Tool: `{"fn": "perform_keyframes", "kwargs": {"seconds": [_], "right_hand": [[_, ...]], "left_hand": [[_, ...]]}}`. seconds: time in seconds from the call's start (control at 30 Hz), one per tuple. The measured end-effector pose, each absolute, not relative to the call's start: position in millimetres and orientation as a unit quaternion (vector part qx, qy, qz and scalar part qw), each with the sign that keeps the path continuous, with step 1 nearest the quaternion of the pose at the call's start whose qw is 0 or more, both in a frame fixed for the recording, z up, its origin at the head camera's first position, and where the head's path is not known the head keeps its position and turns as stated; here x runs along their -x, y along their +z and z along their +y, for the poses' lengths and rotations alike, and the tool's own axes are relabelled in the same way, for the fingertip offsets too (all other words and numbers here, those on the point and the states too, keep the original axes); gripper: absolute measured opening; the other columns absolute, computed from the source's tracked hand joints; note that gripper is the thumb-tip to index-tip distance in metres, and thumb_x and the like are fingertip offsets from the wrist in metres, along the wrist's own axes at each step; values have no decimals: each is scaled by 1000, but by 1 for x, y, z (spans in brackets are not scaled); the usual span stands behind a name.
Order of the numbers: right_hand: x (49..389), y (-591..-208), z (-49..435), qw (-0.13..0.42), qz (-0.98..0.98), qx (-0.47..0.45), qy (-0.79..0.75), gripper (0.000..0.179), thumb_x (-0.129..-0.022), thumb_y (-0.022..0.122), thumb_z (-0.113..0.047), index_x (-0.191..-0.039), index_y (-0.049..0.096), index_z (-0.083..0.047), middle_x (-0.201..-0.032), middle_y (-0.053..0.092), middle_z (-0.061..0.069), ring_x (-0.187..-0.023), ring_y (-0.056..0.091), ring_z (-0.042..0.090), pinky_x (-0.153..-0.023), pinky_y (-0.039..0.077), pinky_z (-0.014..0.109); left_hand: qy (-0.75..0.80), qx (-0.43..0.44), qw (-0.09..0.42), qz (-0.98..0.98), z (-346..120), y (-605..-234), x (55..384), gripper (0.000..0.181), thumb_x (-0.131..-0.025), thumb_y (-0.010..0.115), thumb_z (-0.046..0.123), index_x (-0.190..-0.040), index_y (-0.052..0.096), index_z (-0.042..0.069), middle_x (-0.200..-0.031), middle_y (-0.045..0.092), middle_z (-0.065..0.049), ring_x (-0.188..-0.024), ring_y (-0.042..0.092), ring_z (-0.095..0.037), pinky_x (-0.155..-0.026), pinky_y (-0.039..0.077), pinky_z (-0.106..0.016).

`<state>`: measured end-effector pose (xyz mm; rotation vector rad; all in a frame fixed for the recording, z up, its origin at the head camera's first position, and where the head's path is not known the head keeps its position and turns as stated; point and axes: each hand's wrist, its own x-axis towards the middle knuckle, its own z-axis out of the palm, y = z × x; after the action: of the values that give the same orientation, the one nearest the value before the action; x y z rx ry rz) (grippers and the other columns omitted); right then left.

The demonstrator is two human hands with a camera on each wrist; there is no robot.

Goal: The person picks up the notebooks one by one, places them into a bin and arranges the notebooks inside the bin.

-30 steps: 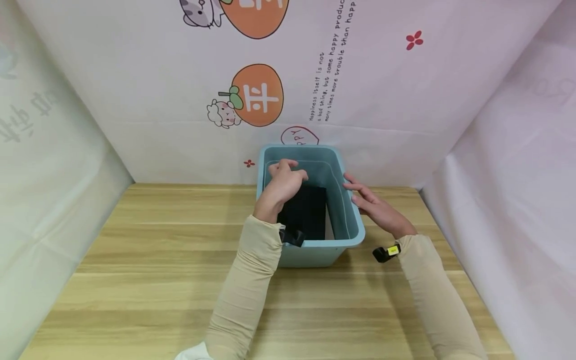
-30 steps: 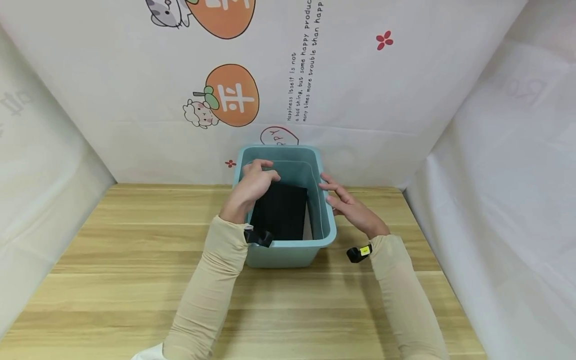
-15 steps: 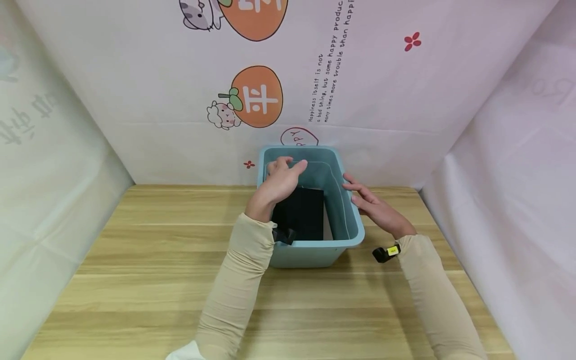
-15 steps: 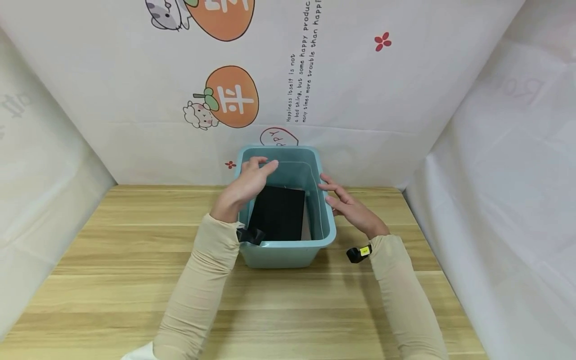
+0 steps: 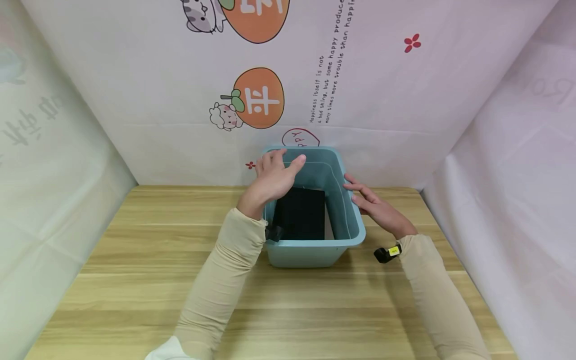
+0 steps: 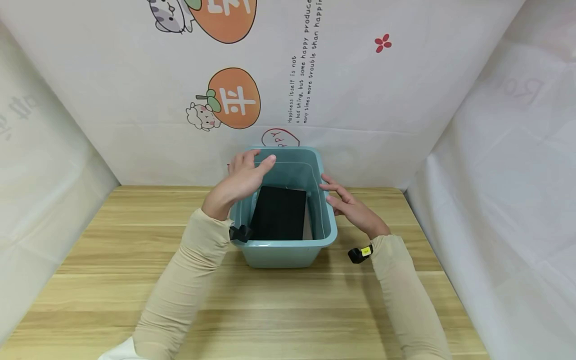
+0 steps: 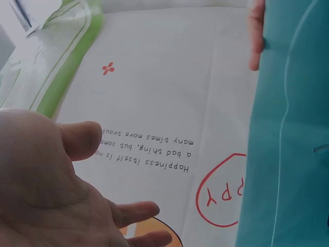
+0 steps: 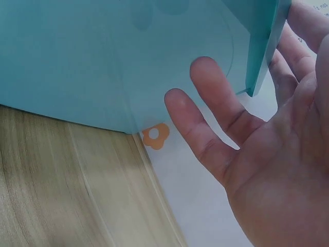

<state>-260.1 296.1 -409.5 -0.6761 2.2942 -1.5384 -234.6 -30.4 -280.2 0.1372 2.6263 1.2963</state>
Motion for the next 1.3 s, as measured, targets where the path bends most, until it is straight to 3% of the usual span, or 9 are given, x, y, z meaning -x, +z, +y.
{"fn": "perform_keyframes", "kwargs": {"seconds": [0.23, 0.6, 0.8, 0.93, 1.07, 1.17, 1.3], "right_hand": [[260, -404, 296, 147, 811, 227, -519, 47, -111, 42, -35, -156, 38, -24, -171, 6, -23, -159, 18, 21, -104, 49, 29], [262, -381, 295, 137, 854, 240, -440, 47, -109, 50, -29, -154, 45, -17, -172, 15, -12, -142, 47, 36, -96, 54, 32], [260, -367, 291, 139, 873, 229, -407, 52, -107, 53, -35, -156, 41, -20, -172, 19, -10, -125, 62, 29, -97, 57, 38], [262, -355, 288, 137, 887, 216, -383, 56, -106, 54, -38, -157, 39, -23, -164, 38, 4, -109, 68, 24, -96, 58, 45], [266, -339, 284, 149, 903, 206, -347, 57, -106, 54, -42, -157, 38, -24, -136, 64, 14, -99, 69, 23, -97, 56, 50], [268, -327, 283, 166, 913, 195, -317, 58, -105, 52, -50, -156, 38, -26, -127, 68, 12, -101, 69, 23, -101, 52, 54], [271, -317, 282, 161, 926, 183, -288, 61, -103, 50, -57, -155, 41, -26, -141, 60, 10, -103, 70, 22, -102, 51, 55]], "left_hand": [[401, -46, 95, 910, -39, -281, 236, 81, -101, 39, 68, -165, 12, 27, -171, -3, -6, -158, -16, -34, -129, 5, -59], [320, -48, 64, 944, -52, -287, 238, 85, -98, 37, 74, -165, 10, 30, -172, -4, -8, -158, -19, -38, -128, 1, -62], [299, -48, 56, 951, -58, -291, 244, 82, -100, 39, 70, -165, 10, 31, -173, -6, -8, -157, -23, -41, -127, -2, -63], [278, -52, 45, 958, -63, -292, 247, 80, -100, 39, 68, -165, 11, 30, -173, -3, -10, -156, -21, -44, -126, -1, -65], [254, -49, 30, 966, -68, -292, 252, 80, -101, 39, 68, -165, 13, 29, -173, 0, -10, -156, -20, -45, -126, -1, -66], [238, -56, 9, 970, -72, -293, 256, 78, -101, 39, 67, -165, 16, 28, -173, 2, -11, -156, -20, -45, -126, -1, -66], [227, -83, -42, 970, -78, -296, 264, 72, -102, 41, 63, -163, 23, 28, -173, 6, -9, -157, -15, -44, -126, 2, -66]]}}
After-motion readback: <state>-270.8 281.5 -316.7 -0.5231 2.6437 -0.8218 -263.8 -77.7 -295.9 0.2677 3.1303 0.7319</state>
